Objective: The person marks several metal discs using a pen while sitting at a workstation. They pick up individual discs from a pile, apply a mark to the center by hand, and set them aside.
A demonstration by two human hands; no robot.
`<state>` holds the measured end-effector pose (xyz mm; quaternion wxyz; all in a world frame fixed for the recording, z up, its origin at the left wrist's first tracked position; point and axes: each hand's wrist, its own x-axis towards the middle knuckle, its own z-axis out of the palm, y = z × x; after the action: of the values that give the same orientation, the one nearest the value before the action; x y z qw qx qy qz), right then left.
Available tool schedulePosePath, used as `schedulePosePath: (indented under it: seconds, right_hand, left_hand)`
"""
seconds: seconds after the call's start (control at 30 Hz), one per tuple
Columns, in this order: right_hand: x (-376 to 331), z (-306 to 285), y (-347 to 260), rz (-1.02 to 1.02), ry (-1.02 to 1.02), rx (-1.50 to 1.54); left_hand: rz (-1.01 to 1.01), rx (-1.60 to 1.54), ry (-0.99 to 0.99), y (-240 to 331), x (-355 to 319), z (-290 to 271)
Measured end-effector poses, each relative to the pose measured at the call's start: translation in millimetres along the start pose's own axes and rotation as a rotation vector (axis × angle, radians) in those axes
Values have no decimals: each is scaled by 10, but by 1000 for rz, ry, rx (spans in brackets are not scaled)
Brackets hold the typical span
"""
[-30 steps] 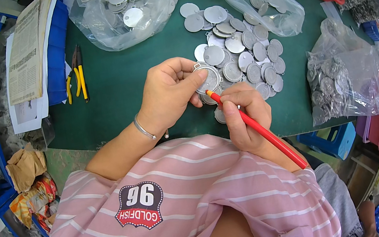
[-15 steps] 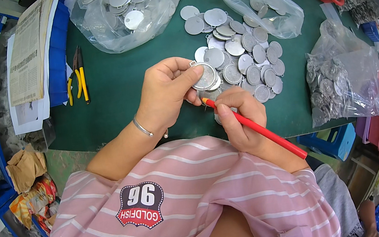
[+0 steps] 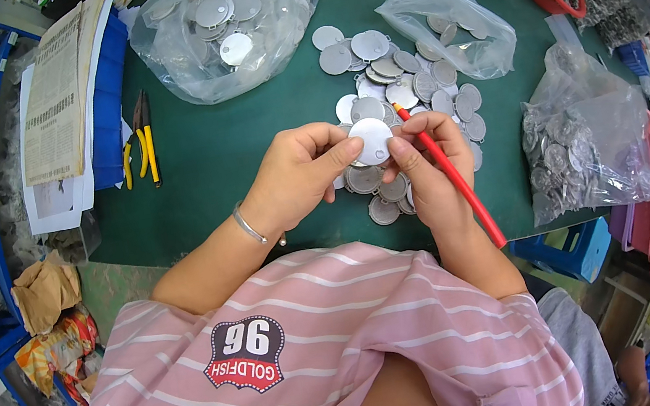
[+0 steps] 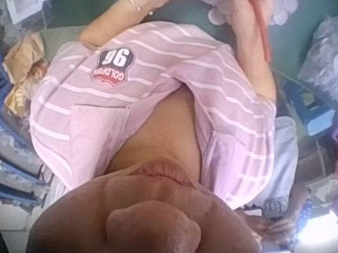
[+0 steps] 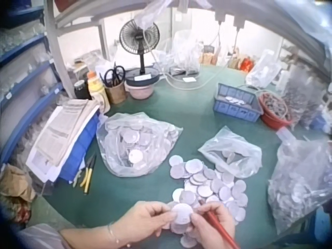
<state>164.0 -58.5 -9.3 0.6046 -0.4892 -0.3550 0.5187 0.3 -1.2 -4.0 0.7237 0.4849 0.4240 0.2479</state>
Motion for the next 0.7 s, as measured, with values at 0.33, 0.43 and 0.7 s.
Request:
schedulePosePath:
  seconds: [0.33,0.43,0.7]
  right_hand:
    - [-34,-35,-14,38,7,131]
    - [-40,-36,-28,31,9,128]
    - [-55,-186,-56,-45,52,125]
  left_hand:
    - [-48,-137,13,66,-60,77]
    - [-26,-187,6,78,-71,79]
    - [308,-385,390,477,205,-365]
